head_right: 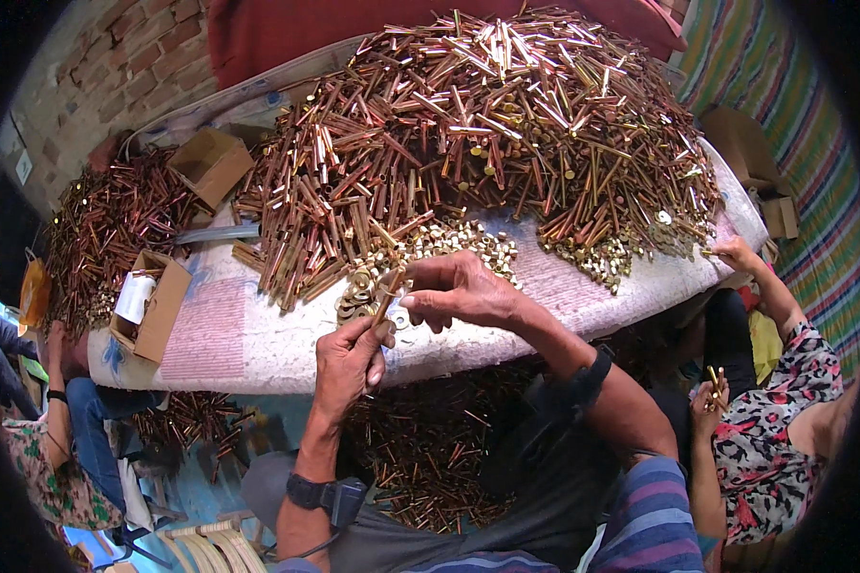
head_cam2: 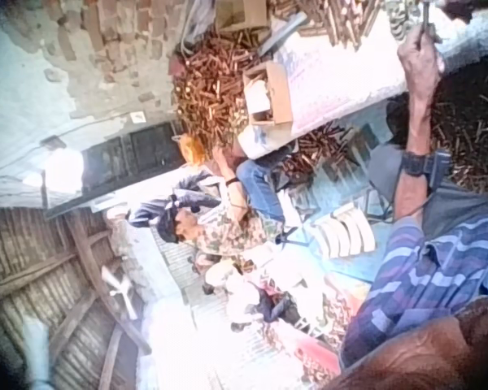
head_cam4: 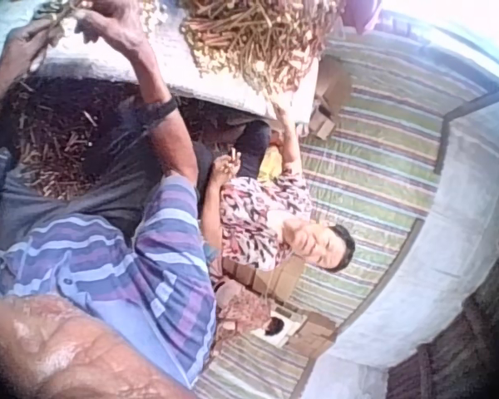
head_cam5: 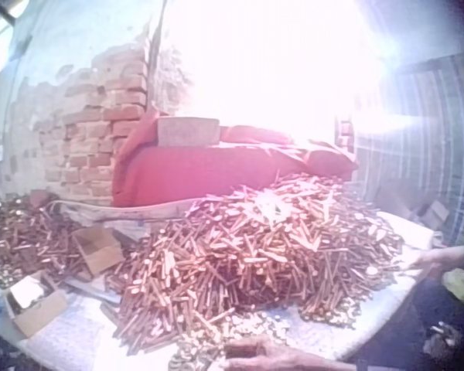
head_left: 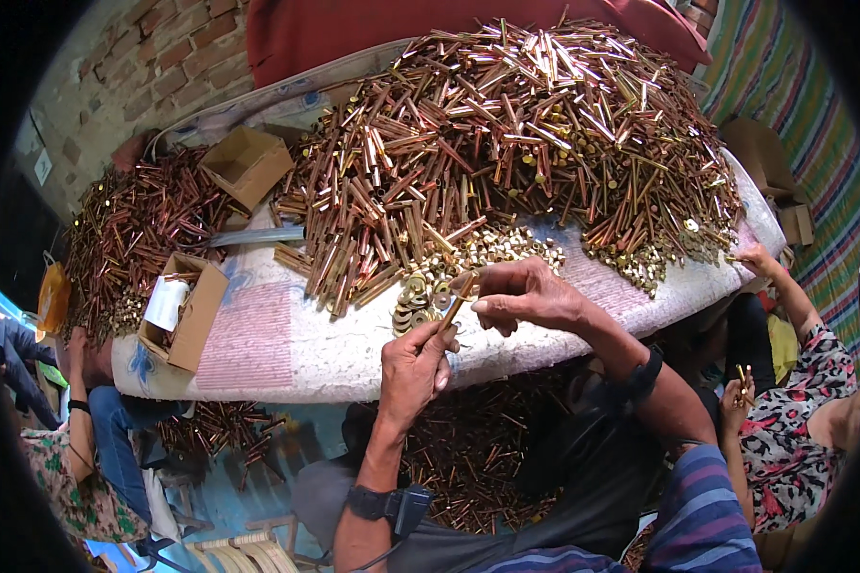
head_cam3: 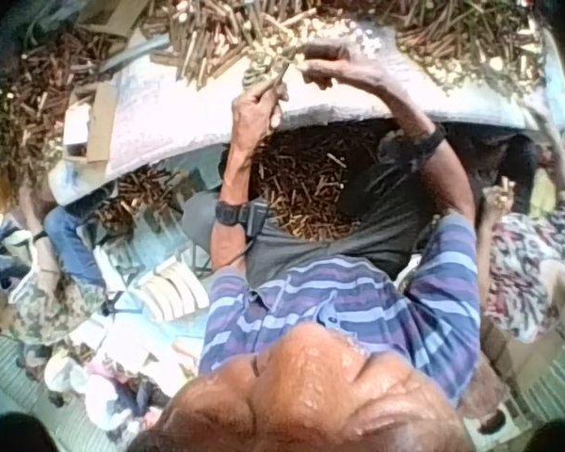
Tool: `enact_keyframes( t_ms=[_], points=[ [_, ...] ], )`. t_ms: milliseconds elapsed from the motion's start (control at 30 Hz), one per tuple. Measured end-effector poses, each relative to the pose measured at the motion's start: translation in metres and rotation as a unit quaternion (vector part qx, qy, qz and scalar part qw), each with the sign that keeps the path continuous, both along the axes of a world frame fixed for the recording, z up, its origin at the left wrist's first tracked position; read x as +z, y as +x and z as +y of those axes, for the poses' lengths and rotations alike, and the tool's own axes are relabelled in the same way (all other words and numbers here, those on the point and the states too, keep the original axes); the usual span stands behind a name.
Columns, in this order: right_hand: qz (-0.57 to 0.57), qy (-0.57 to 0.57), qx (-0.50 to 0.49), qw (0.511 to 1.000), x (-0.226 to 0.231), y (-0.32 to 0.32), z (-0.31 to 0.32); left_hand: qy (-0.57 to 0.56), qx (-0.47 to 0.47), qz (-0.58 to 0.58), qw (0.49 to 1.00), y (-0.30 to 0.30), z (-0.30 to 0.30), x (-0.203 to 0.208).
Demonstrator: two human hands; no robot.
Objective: Assemble small metal tubes and nuts at a workbench.
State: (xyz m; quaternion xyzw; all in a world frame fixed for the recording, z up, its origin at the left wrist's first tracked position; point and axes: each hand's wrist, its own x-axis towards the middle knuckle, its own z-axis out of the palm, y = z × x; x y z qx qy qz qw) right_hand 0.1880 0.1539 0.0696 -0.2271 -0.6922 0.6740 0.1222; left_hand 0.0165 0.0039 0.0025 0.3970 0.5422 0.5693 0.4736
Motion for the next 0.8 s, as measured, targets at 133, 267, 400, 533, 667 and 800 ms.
enact_keyframes(
  t_ms=[133, 267, 400, 533, 667, 800],
  points=[
    [-0.037, 0.101, -0.047, 0.993, 0.008, -0.017, 0.022, -0.01, 0.033, -0.035, 0.999, -0.002, 0.0, 0.0],
    [-0.067, 0.348, -0.141, 0.925, -0.013, -0.051, 0.043, -0.007, 0.057, -0.063, 0.996, 0.002, 0.003, 0.002],
    [-0.175, 0.478, -0.146, 0.848, -0.027, -0.08, 0.051, -0.021, 0.066, -0.074, 0.995, 0.0, 0.002, 0.003],
    [-0.231, 0.489, -0.143, 0.829, -0.029, -0.085, 0.056, -0.009, 0.069, -0.073, 0.995, -0.001, 0.003, -0.001],
    [-0.226, 0.396, -0.154, 0.876, -0.009, -0.07, 0.051, -0.012, 0.084, -0.076, 0.993, 0.0, 0.003, 0.001],
    [-0.037, 0.073, -0.163, 0.983, -0.002, -0.034, 0.041, -0.015, 0.075, -0.045, 0.996, -0.001, 0.002, -0.002]
  ],
)
